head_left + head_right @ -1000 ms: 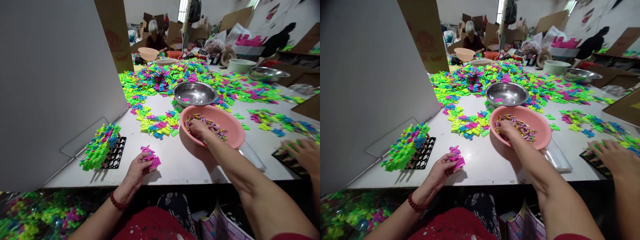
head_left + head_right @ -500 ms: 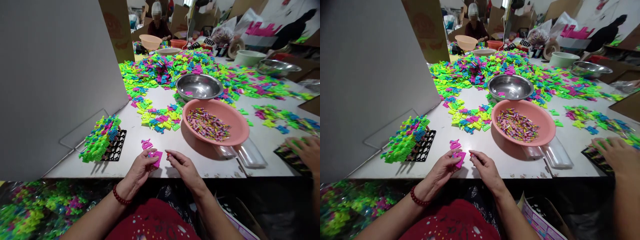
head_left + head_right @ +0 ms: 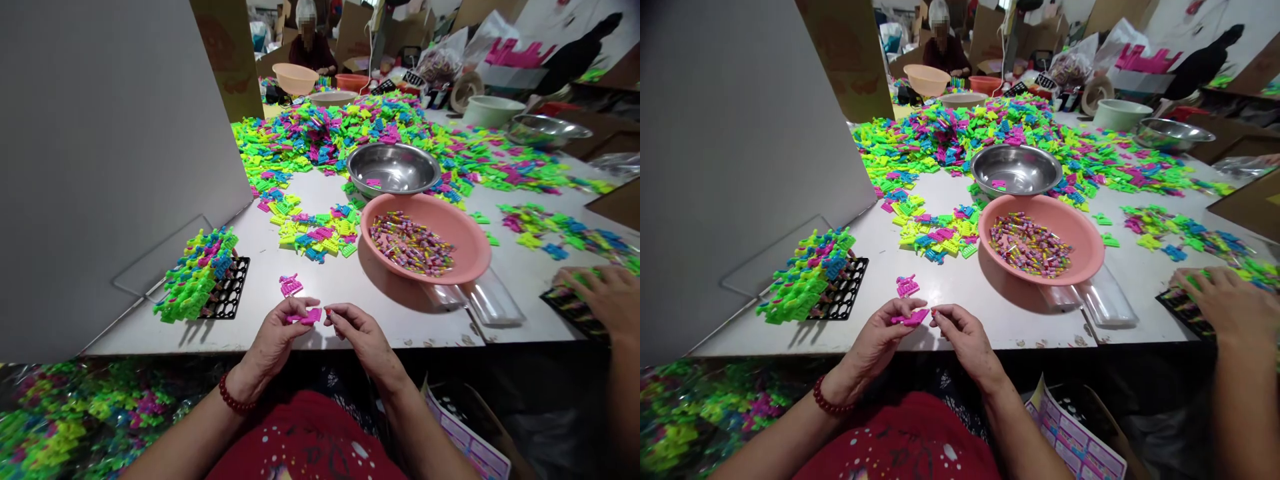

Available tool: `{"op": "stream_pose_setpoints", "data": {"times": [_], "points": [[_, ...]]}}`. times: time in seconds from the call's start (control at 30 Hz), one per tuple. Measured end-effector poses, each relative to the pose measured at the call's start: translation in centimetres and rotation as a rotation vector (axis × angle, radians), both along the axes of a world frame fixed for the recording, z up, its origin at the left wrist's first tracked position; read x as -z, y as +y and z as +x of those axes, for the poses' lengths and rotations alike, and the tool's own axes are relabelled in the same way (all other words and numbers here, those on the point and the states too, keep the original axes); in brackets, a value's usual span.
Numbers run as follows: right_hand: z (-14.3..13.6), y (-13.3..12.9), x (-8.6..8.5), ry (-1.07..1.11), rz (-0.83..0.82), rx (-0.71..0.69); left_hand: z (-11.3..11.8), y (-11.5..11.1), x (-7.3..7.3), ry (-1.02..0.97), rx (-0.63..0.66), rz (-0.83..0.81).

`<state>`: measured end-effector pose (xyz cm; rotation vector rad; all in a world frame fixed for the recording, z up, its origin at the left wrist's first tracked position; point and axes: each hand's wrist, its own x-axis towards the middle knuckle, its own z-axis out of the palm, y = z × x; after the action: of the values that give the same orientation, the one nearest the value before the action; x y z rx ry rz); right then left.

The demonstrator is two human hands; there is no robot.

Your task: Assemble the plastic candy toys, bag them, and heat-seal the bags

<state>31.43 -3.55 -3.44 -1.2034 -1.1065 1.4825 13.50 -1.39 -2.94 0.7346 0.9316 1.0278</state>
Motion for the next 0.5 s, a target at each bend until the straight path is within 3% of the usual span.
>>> {"op": "stream_pose_setpoints", "data": {"times": [0.17, 0.37, 0.5], "points": [[-0.4, -0.3, 0.0, -0.015, 0.062, 0.008, 0.1, -0.1, 0.2, -0.048, 0.126, -0.1], [-0.1, -0.3, 0.6, -0.034, 0.077, 0.023, 0.8, -0.3, 0.8, -0.062, -0.04, -0.148], [0.2, -0.3, 1.2, -0.069, 0.042, 0.05, 0.7, -0.3, 0.7, -0.046, -0.025, -0.215]]}}
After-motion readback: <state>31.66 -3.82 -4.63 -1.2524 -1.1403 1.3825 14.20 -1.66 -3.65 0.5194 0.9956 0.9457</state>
